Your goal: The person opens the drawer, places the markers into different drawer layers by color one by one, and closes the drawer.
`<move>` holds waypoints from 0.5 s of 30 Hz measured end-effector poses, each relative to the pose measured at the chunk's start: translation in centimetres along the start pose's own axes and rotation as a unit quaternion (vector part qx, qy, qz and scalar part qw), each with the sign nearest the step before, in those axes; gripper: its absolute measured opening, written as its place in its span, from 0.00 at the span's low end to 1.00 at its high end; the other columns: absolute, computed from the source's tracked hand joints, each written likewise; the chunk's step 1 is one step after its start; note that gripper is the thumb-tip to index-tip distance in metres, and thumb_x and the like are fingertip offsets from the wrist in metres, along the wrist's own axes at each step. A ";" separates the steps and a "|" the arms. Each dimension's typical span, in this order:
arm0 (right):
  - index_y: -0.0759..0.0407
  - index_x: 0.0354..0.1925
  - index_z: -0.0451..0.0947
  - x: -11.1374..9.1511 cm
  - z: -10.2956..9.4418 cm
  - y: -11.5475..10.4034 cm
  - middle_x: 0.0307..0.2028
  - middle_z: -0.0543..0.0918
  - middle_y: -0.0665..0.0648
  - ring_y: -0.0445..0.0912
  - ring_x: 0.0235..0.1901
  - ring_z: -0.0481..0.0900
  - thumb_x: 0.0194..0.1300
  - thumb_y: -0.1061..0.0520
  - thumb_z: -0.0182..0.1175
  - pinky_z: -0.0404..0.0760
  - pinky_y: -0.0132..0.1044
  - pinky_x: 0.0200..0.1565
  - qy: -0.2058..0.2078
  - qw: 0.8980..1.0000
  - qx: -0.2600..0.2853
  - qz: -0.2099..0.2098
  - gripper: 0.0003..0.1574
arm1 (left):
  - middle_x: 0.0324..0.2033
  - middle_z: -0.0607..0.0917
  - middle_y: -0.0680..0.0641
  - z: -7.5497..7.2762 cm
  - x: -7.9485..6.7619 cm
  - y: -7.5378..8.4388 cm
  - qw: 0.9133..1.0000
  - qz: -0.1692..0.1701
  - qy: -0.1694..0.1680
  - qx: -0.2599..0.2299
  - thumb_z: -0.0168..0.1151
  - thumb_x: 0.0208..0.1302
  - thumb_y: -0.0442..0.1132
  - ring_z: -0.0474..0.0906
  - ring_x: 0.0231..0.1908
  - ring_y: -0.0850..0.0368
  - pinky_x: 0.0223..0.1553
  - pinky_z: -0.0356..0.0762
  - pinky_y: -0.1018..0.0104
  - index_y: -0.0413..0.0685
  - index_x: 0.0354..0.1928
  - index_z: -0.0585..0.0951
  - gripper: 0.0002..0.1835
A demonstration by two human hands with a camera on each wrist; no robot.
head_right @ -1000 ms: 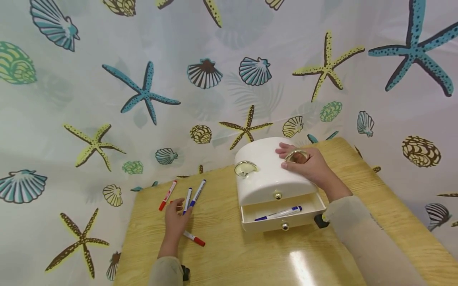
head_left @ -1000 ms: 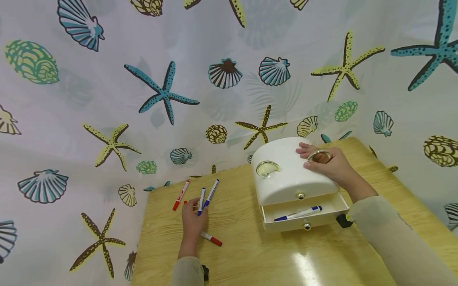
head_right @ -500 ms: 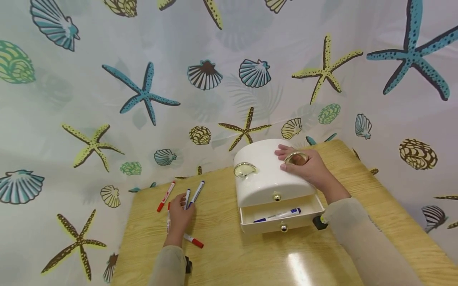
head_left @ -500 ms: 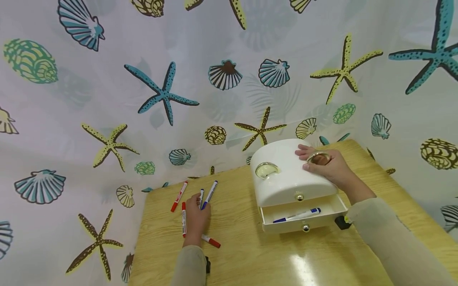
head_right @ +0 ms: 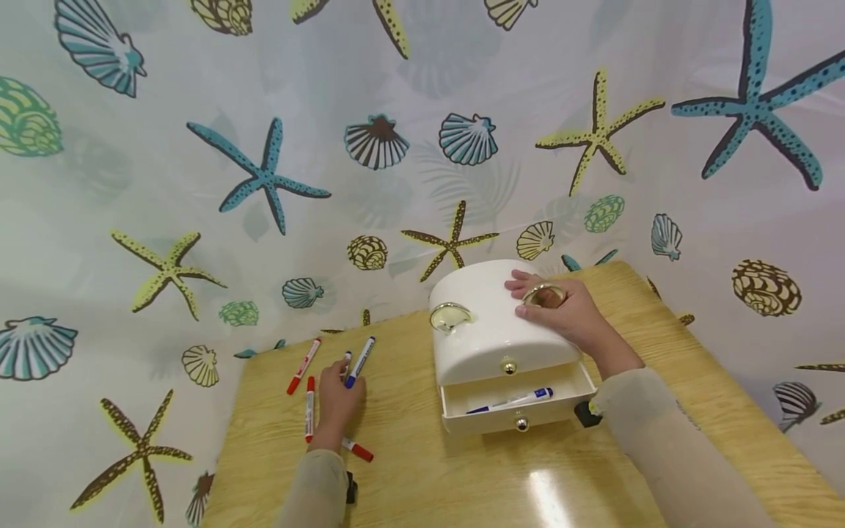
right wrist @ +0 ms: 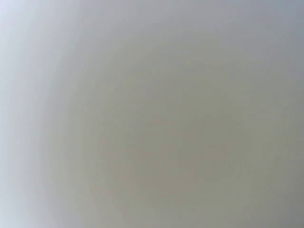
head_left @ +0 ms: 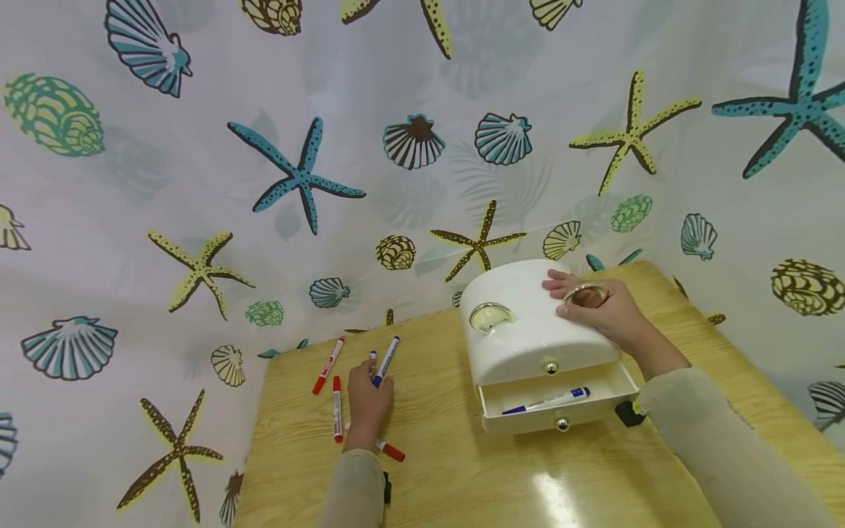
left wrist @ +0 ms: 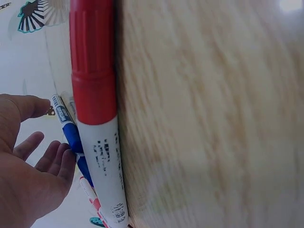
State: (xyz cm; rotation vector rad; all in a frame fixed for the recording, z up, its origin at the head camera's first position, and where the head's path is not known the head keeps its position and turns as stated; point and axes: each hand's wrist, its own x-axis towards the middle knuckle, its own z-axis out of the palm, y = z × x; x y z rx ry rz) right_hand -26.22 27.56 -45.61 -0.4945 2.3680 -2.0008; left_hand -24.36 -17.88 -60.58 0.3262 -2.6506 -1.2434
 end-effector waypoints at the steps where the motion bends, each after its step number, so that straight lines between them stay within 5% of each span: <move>1: 0.64 0.50 0.82 0.0 0.0 0.0 0.60 0.81 0.52 0.37 0.70 0.65 0.58 0.55 0.71 0.59 0.16 0.64 0.000 1.000 -0.001 0.003 0.22 | 0.54 0.76 0.38 0.0 0.0 0.0 1.000 0.000 -0.001 0.005 0.65 0.61 0.37 0.74 0.52 0.44 0.51 0.76 0.49 0.44 0.62 0.75 0.26; 9: 0.65 0.50 0.82 0.0 0.2 -0.2 0.60 0.81 0.54 0.38 0.70 0.65 0.58 0.56 0.71 0.59 0.18 0.66 -0.001 1.000 0.002 0.000 0.23 | 0.50 0.78 0.38 0.5 -0.2 -0.1 0.998 -0.007 -0.012 0.055 0.63 0.63 0.36 0.76 0.50 0.43 0.50 0.76 0.48 0.42 0.58 0.79 0.20; 15: 0.64 0.50 0.82 0.0 0.2 -0.2 0.61 0.80 0.53 0.37 0.70 0.65 0.58 0.56 0.71 0.49 0.48 0.76 0.002 1.000 0.005 0.006 0.23 | 0.46 0.81 0.37 0.7 -0.3 0.0 0.998 0.015 -0.008 0.068 0.58 0.62 0.29 0.78 0.50 0.42 0.51 0.77 0.47 0.39 0.55 0.80 0.18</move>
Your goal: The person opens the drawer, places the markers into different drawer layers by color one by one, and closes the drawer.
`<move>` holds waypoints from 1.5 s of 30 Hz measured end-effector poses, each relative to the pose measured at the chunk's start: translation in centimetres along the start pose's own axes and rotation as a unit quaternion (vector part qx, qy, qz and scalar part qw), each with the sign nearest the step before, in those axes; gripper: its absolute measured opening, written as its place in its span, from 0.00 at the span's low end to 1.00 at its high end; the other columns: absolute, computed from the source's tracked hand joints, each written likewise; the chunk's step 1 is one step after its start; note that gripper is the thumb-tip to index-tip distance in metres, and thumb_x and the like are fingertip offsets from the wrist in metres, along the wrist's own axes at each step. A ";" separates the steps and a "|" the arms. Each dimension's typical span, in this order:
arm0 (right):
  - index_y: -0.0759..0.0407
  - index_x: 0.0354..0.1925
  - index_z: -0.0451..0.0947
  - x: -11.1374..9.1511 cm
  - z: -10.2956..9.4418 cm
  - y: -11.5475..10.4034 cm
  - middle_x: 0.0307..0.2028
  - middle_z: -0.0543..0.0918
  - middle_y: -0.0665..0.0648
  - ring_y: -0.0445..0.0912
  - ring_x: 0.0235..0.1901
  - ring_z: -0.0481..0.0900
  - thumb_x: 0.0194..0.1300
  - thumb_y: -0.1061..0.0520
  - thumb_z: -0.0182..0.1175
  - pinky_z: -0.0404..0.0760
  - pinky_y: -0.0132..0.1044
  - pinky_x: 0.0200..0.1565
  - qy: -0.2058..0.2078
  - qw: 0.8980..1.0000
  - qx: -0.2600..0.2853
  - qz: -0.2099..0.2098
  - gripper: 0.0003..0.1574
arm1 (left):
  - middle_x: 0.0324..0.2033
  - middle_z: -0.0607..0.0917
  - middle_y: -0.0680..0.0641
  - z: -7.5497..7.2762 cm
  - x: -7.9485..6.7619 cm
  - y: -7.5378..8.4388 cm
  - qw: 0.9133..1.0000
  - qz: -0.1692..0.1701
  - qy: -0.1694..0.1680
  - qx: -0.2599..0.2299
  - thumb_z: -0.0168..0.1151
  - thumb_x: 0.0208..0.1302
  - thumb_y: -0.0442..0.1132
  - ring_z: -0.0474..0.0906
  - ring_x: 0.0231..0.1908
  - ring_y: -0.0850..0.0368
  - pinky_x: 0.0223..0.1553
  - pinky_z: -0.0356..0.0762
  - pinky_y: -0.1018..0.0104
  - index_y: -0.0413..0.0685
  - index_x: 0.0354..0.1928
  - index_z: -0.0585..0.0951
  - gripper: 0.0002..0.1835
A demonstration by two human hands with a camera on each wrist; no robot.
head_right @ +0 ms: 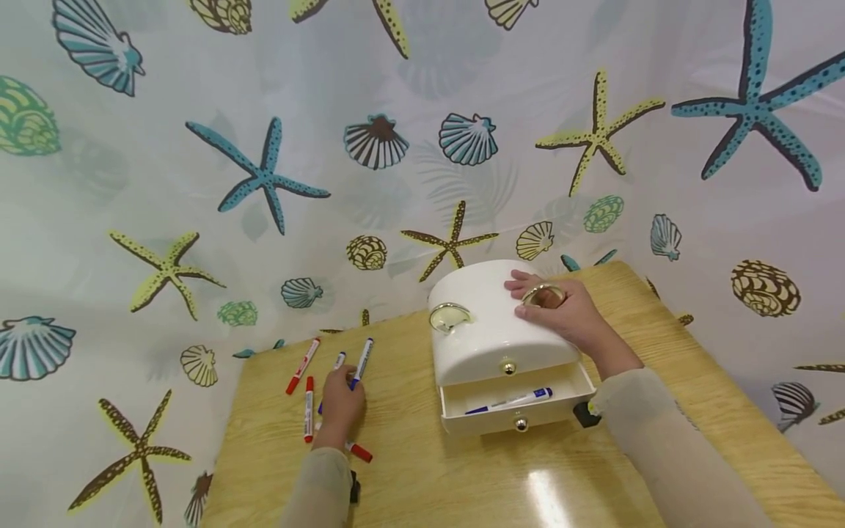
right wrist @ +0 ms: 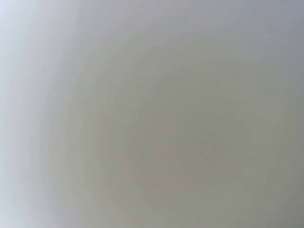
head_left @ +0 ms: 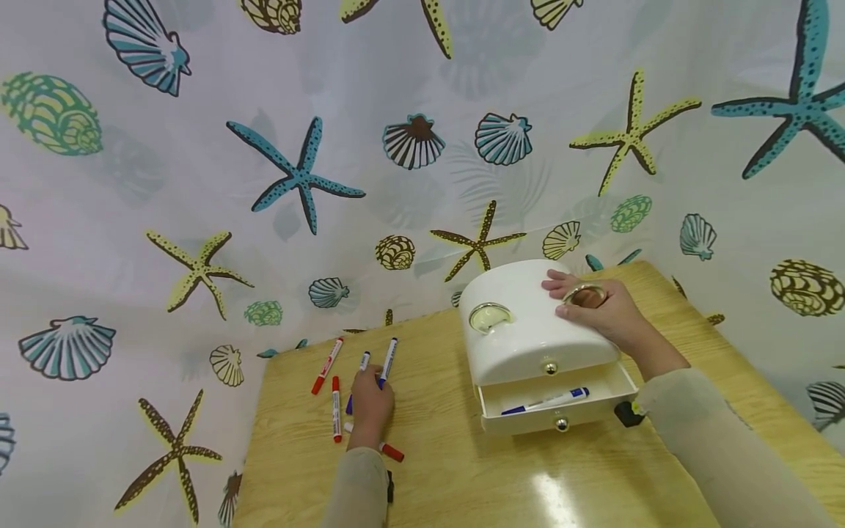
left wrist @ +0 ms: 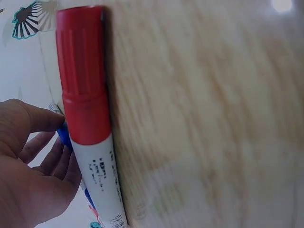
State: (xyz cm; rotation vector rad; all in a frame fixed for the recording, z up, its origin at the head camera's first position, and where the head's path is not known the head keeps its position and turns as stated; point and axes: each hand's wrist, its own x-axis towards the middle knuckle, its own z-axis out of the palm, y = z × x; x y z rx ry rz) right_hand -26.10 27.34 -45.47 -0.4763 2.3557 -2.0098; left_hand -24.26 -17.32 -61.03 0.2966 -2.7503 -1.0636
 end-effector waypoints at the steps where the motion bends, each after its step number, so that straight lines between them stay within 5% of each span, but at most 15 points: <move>1: 0.64 0.51 0.82 0.0 0.0 0.0 0.61 0.80 0.52 0.37 0.70 0.65 0.58 0.57 0.71 0.48 0.52 0.76 0.000 1.000 0.001 0.001 0.23 | 0.46 0.81 0.37 0.0 0.0 0.1 1.000 -0.001 0.000 -0.004 0.58 0.62 0.28 0.78 0.49 0.42 0.51 0.77 0.48 0.38 0.55 0.80 0.19; 15: 0.63 0.51 0.82 0.1 -0.1 0.2 0.60 0.81 0.51 0.36 0.70 0.65 0.58 0.55 0.72 0.46 0.56 0.75 0.002 1.000 -0.004 0.005 0.24 | 0.45 0.82 0.41 -0.4 -0.1 0.4 0.998 -0.017 -0.055 0.021 0.56 0.61 0.30 0.78 0.45 0.49 0.45 0.79 0.52 0.41 0.54 0.82 0.18; 22: 0.63 0.51 0.82 0.0 -0.1 0.2 0.60 0.81 0.51 0.37 0.70 0.65 0.58 0.55 0.71 0.50 0.47 0.76 0.003 1.000 -0.007 0.004 0.23 | 0.41 0.83 0.41 -0.2 -0.3 0.4 0.998 0.009 -0.063 0.010 0.57 0.59 0.28 0.78 0.40 0.49 0.42 0.78 0.54 0.39 0.51 0.82 0.17; 35: 0.62 0.51 0.82 0.0 -0.1 0.0 0.61 0.80 0.52 0.36 0.70 0.64 0.59 0.54 0.71 0.46 0.56 0.75 -0.002 1.000 -0.007 0.003 0.23 | 0.43 0.80 0.43 -1.1 -1.2 2.7 0.997 0.033 -0.054 -0.047 0.61 0.65 0.30 0.76 0.39 0.53 0.39 0.76 0.61 0.42 0.54 0.81 0.15; 45: 0.61 0.50 0.82 -0.1 0.0 -0.1 0.61 0.80 0.51 0.36 0.70 0.64 0.59 0.53 0.71 0.49 0.51 0.76 -0.001 1.000 -0.017 0.003 0.22 | 0.46 0.78 0.46 -2.1 -1.5 4.6 0.988 0.102 -0.054 -0.103 0.60 0.68 0.33 0.75 0.43 0.55 0.42 0.79 0.62 0.48 0.58 0.78 0.17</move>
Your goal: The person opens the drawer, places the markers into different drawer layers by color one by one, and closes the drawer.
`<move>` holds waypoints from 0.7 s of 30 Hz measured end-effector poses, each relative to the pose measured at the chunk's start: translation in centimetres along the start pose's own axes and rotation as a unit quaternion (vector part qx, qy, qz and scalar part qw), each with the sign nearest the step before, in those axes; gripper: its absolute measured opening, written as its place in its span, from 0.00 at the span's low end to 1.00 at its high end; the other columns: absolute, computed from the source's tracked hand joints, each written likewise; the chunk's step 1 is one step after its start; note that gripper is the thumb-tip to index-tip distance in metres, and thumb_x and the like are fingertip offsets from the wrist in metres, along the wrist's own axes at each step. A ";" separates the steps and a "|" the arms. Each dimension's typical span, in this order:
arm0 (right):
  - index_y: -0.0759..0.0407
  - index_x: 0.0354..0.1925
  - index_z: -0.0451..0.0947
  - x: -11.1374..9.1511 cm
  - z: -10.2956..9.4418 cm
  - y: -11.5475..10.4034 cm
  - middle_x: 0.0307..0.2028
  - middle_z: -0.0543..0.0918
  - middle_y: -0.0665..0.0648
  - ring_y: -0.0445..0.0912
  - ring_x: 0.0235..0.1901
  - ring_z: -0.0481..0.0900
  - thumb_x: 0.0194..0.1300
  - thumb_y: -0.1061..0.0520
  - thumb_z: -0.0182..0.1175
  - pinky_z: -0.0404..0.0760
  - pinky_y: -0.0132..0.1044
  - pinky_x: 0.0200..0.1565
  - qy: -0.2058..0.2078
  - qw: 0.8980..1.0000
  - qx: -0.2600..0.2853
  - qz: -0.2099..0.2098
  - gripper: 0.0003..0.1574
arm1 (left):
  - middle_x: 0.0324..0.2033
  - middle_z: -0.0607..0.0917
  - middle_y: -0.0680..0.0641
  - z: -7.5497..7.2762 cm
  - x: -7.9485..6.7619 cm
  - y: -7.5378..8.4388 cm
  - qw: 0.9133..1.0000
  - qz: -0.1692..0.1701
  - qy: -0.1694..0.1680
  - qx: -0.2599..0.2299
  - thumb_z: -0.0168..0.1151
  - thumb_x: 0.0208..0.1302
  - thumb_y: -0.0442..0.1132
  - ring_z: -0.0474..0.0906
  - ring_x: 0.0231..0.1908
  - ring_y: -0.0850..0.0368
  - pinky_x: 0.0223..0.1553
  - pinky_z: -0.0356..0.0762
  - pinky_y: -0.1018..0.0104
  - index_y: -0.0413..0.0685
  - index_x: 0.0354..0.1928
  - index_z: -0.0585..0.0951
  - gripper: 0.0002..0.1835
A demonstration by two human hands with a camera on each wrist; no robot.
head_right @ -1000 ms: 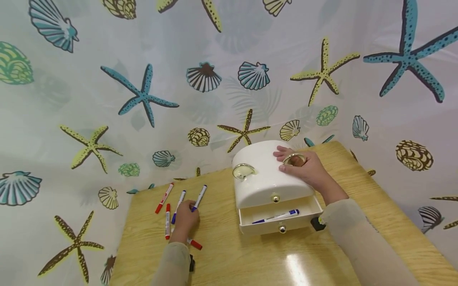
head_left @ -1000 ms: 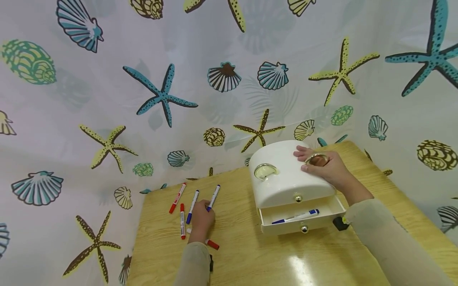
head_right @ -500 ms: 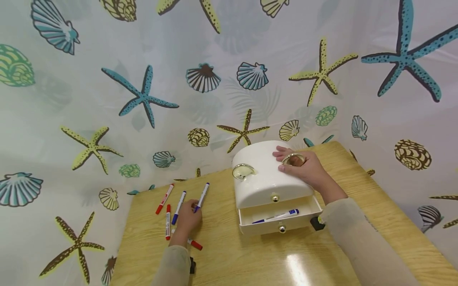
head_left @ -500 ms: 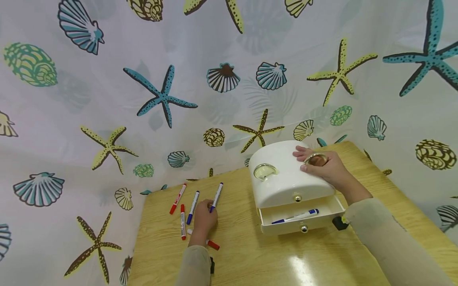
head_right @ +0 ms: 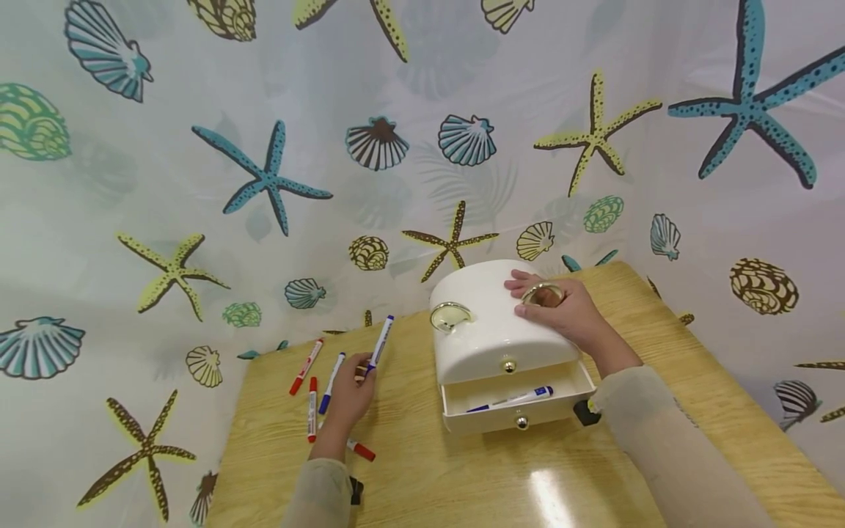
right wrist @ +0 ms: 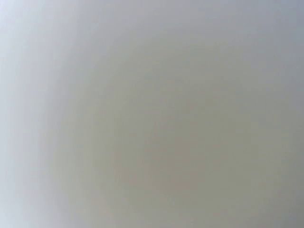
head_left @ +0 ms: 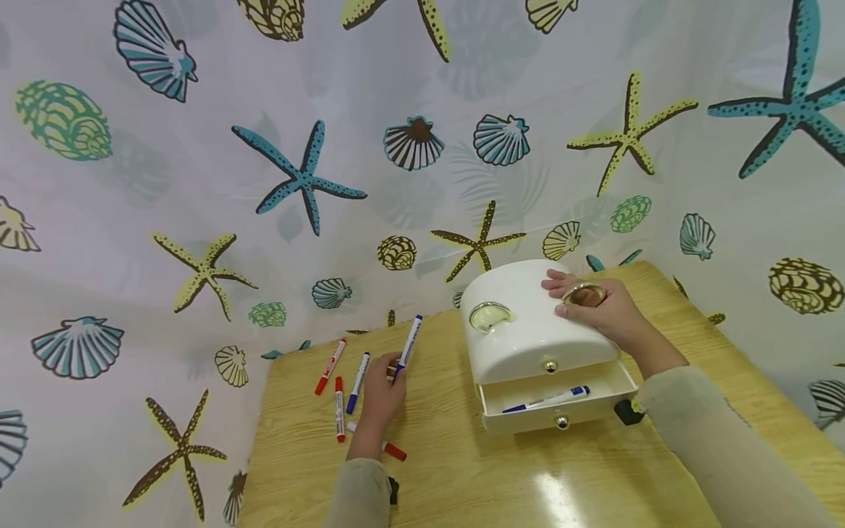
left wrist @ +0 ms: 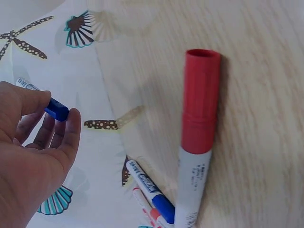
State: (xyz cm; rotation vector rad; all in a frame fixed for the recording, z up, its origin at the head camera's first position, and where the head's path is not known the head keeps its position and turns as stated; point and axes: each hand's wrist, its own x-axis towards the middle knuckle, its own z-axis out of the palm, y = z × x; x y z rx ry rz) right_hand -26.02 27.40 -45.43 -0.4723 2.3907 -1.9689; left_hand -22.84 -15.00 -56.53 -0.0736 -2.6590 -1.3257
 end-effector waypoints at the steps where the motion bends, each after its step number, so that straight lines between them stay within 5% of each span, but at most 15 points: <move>1: 0.61 0.50 0.82 0.0 0.0 0.0 0.61 0.80 0.51 0.36 0.70 0.64 0.59 0.53 0.71 0.50 0.47 0.76 0.000 1.000 -0.001 -0.001 0.22 | 0.46 0.78 0.47 0.0 0.0 0.2 1.000 0.002 0.000 -0.002 0.59 0.69 0.33 0.75 0.44 0.55 0.42 0.78 0.62 0.49 0.58 0.78 0.17; 7: 0.63 0.50 0.82 0.0 0.0 0.1 0.61 0.80 0.53 0.37 0.70 0.65 0.59 0.55 0.71 0.58 0.16 0.64 0.001 1.000 0.004 -0.011 0.21 | 0.47 0.78 0.50 -0.4 -0.1 1.5 1.000 0.014 -0.002 -0.001 0.59 0.70 0.35 0.76 0.45 0.58 0.44 0.79 0.63 0.53 0.59 0.77 0.17; 9: 0.62 0.50 0.82 0.0 0.0 0.1 0.61 0.80 0.52 0.37 0.70 0.65 0.59 0.54 0.71 0.58 0.18 0.66 0.001 1.000 0.003 -0.010 0.22 | 0.47 0.77 0.49 -0.6 -0.1 2.0 1.000 0.020 -0.001 -0.006 0.58 0.70 0.34 0.76 0.45 0.57 0.44 0.79 0.62 0.52 0.59 0.77 0.17; 15: 0.62 0.50 0.82 0.0 0.0 -0.1 0.61 0.80 0.52 0.37 0.70 0.64 0.59 0.53 0.71 0.50 0.47 0.76 0.001 1.000 0.002 0.002 0.23 | 0.48 0.77 0.49 -1.1 -0.3 3.1 0.999 0.034 -0.002 -0.019 0.58 0.70 0.34 0.76 0.46 0.55 0.45 0.80 0.61 0.52 0.59 0.76 0.18; 21: 0.61 0.51 0.83 0.0 -0.1 0.1 0.61 0.80 0.50 0.36 0.70 0.64 0.59 0.52 0.71 0.56 0.24 0.70 0.003 1.000 -0.004 -0.001 0.23 | 0.48 0.78 0.52 -1.3 -0.5 4.0 0.998 0.055 -0.002 -0.018 0.60 0.69 0.35 0.76 0.46 0.58 0.45 0.81 0.63 0.55 0.59 0.77 0.18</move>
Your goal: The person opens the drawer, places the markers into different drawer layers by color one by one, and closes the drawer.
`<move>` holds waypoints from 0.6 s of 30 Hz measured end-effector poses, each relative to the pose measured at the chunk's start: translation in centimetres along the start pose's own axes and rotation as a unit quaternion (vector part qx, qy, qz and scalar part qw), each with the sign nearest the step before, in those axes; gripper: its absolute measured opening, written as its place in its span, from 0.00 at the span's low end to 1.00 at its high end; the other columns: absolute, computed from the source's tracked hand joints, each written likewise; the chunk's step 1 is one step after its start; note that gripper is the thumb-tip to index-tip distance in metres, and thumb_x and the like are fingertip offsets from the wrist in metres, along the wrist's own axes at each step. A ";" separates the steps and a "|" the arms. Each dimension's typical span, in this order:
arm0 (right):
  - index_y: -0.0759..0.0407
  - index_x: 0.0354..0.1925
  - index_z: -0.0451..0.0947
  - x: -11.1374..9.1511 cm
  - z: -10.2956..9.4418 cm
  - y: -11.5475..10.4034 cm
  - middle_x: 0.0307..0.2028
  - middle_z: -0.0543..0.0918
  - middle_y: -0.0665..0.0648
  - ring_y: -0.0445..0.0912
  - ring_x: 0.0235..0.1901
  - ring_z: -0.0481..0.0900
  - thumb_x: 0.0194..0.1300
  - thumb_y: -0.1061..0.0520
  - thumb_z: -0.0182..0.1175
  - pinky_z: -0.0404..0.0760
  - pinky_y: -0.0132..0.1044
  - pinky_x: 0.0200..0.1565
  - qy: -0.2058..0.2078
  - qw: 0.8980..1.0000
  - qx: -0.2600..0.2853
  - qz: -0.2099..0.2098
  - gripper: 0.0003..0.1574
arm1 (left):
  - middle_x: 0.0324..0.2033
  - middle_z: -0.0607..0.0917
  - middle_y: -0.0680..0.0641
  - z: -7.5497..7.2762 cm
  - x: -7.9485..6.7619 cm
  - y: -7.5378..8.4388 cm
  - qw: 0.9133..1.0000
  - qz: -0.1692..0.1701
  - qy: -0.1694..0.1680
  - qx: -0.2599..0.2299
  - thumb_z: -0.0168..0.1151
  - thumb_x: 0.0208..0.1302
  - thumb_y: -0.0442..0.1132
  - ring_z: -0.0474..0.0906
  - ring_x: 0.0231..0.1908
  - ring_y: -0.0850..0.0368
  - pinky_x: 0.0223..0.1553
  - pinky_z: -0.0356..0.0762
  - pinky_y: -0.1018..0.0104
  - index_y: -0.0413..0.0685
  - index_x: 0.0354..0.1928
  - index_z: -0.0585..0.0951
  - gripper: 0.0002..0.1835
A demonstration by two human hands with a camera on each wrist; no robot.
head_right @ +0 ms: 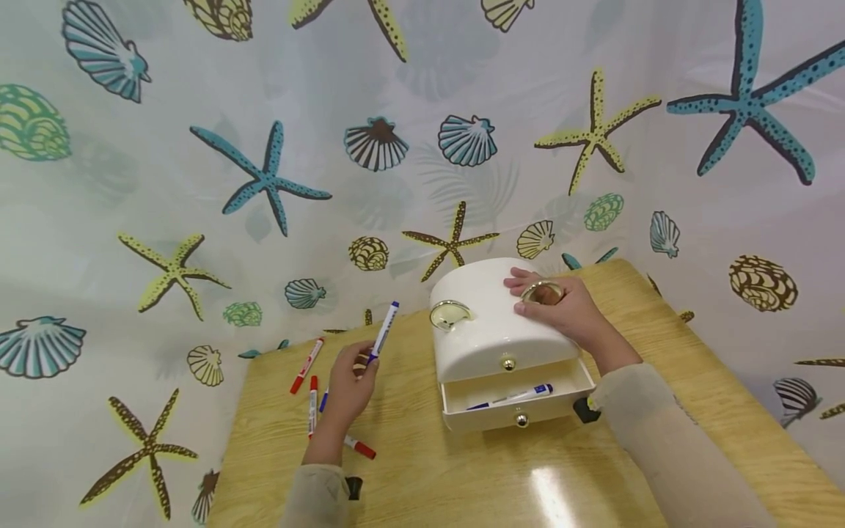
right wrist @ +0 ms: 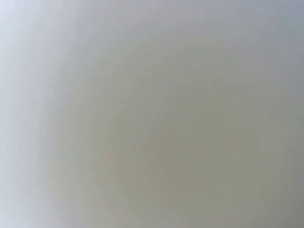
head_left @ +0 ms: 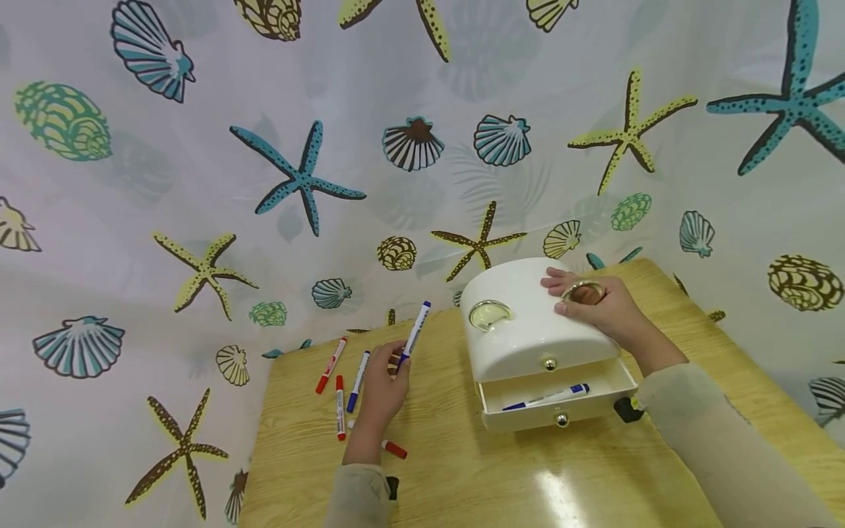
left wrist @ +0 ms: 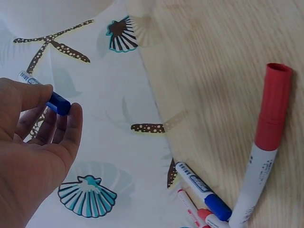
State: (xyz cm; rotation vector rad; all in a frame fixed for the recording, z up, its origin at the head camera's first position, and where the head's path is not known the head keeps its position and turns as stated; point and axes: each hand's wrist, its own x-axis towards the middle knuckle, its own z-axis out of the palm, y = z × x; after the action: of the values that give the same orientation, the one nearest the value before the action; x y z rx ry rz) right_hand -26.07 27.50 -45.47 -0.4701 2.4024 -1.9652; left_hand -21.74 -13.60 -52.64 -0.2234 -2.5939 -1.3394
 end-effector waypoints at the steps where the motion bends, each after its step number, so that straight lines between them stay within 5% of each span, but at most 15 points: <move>1: 0.60 0.51 0.83 0.0 0.0 0.0 0.61 0.80 0.50 0.36 0.70 0.64 0.59 0.52 0.71 0.56 0.25 0.71 0.000 1.000 -0.001 0.000 0.23 | 0.48 0.78 0.52 0.0 0.0 0.2 1.000 0.005 0.001 -0.002 0.60 0.69 0.35 0.76 0.46 0.58 0.45 0.81 0.64 0.55 0.59 0.77 0.18; 6: 0.60 0.51 0.82 0.1 0.0 0.1 0.61 0.80 0.49 0.35 0.70 0.64 0.58 0.52 0.71 0.48 0.51 0.76 0.001 1.000 0.004 0.010 0.24 | 0.47 0.78 0.52 -0.2 -0.2 1.3 1.000 0.019 0.000 -0.008 0.60 0.68 0.35 0.77 0.45 0.59 0.44 0.82 0.64 0.56 0.59 0.78 0.18; 10: 0.60 0.51 0.82 0.0 0.0 0.1 0.61 0.80 0.48 0.35 0.70 0.64 0.58 0.52 0.71 0.47 0.54 0.75 0.001 1.000 0.004 0.012 0.24 | 0.47 0.78 0.52 -0.3 -0.4 1.9 1.000 0.023 0.002 -0.003 0.60 0.69 0.34 0.77 0.45 0.59 0.45 0.82 0.64 0.56 0.59 0.77 0.18; 15: 0.60 0.51 0.83 0.0 0.0 0.2 0.61 0.80 0.49 0.35 0.70 0.64 0.59 0.52 0.71 0.55 0.24 0.70 0.000 1.000 -0.004 0.000 0.23 | 0.47 0.78 0.52 -0.5 -0.6 2.6 0.999 0.031 -0.002 -0.014 0.60 0.69 0.35 0.76 0.47 0.59 0.47 0.82 0.61 0.55 0.59 0.77 0.18; 18: 0.59 0.51 0.83 0.0 0.0 0.2 0.61 0.80 0.49 0.36 0.70 0.64 0.59 0.52 0.71 0.57 0.19 0.67 0.001 1.000 -0.010 0.001 0.23 | 0.48 0.78 0.53 -0.8 -0.9 3.0 0.999 0.040 -0.001 -0.020 0.59 0.70 0.36 0.75 0.48 0.60 0.48 0.81 0.59 0.55 0.59 0.77 0.17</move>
State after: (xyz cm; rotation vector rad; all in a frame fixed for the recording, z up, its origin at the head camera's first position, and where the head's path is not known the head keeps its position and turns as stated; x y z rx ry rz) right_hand -26.07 27.58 -45.64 -0.4667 2.4252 -1.9429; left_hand -20.08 -12.54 -50.03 -0.3315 -2.5317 -1.3655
